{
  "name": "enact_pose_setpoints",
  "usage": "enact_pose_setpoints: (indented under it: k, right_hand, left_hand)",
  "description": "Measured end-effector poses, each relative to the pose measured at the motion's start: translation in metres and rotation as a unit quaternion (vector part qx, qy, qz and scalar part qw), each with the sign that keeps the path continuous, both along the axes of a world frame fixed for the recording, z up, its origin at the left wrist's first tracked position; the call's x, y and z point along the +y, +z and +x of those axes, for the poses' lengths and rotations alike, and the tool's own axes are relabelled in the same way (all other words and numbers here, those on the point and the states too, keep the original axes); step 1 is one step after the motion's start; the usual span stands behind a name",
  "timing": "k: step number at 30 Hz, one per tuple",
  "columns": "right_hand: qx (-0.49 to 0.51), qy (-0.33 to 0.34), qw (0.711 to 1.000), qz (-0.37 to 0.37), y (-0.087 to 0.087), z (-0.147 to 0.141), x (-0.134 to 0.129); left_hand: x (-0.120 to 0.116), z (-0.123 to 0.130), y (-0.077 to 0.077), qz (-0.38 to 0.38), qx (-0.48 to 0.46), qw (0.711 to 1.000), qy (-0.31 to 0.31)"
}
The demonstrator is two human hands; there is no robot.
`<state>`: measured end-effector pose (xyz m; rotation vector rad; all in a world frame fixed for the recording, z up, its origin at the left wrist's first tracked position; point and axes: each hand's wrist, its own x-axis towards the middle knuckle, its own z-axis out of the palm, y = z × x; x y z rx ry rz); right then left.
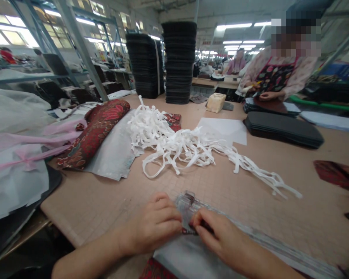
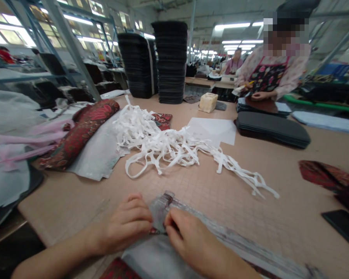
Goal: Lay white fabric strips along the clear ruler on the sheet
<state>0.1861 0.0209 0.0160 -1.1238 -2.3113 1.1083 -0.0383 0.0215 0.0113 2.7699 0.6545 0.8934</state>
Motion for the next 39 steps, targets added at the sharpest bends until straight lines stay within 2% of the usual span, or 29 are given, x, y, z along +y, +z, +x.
enact_pose_setpoints:
  k: [2,3,5,8,9,11,15,18,22,26,29,34,36,39]
  right_hand:
    - [0.047,-0.014,0.997,-0.053,0.002,0.002,0.003]
    - [0.064,-0.016,0.996,-0.062,0.001,0.001,0.005]
    - [0.077,-0.020,0.996,-0.043,-0.002,-0.003,0.009]
    - [0.051,-0.020,0.998,0.032,-0.009,-0.011,0.016]
    - [0.036,-0.015,0.998,0.058,-0.012,-0.013,0.019]
    - [0.006,0.005,0.995,0.104,-0.016,-0.017,0.025]
    - [-0.020,0.056,0.986,0.157,-0.018,-0.022,0.035]
    - [-0.038,0.068,0.982,0.170,-0.018,-0.025,0.041]
    - [-0.090,0.072,0.974,0.196,-0.019,-0.028,0.046]
    - [-0.152,0.093,0.953,0.243,-0.022,-0.034,0.050]
    - [-0.190,0.114,0.942,0.252,-0.021,-0.040,0.055]
    - [-0.217,0.105,0.944,0.225,-0.010,-0.045,0.060]
    - [-0.207,0.090,0.944,0.240,-0.006,-0.040,0.053]
    - [-0.174,0.065,0.938,0.292,-0.009,-0.021,0.029]
  left_hand:
    - [-0.005,0.002,0.001,0.026,0.008,0.999,-0.041]
    - [-0.006,0.004,0.000,0.021,0.001,0.999,-0.038]
    - [-0.005,0.006,-0.008,-0.022,-0.031,0.999,0.031]
    - [0.002,0.010,-0.022,-0.108,-0.068,0.974,0.184]
    - [0.005,0.011,-0.025,-0.126,-0.067,0.966,0.214]
    - [0.008,0.011,-0.029,-0.136,-0.054,0.961,0.233]
    - [0.008,0.009,-0.029,-0.071,-0.015,0.978,0.195]
    - [0.007,0.008,-0.029,-0.008,0.027,0.986,0.163]
    - [0.007,0.007,-0.029,0.050,0.091,0.987,0.127]
    - [0.005,0.005,-0.025,0.085,0.136,0.982,0.099]
    - [0.004,0.005,-0.019,0.088,0.147,0.981,0.088]
    - [0.004,0.007,-0.018,0.063,0.164,0.980,0.089]
    - [0.004,0.008,-0.019,0.061,0.164,0.980,0.095]
    - [0.004,0.008,-0.019,0.057,0.161,0.980,0.100]
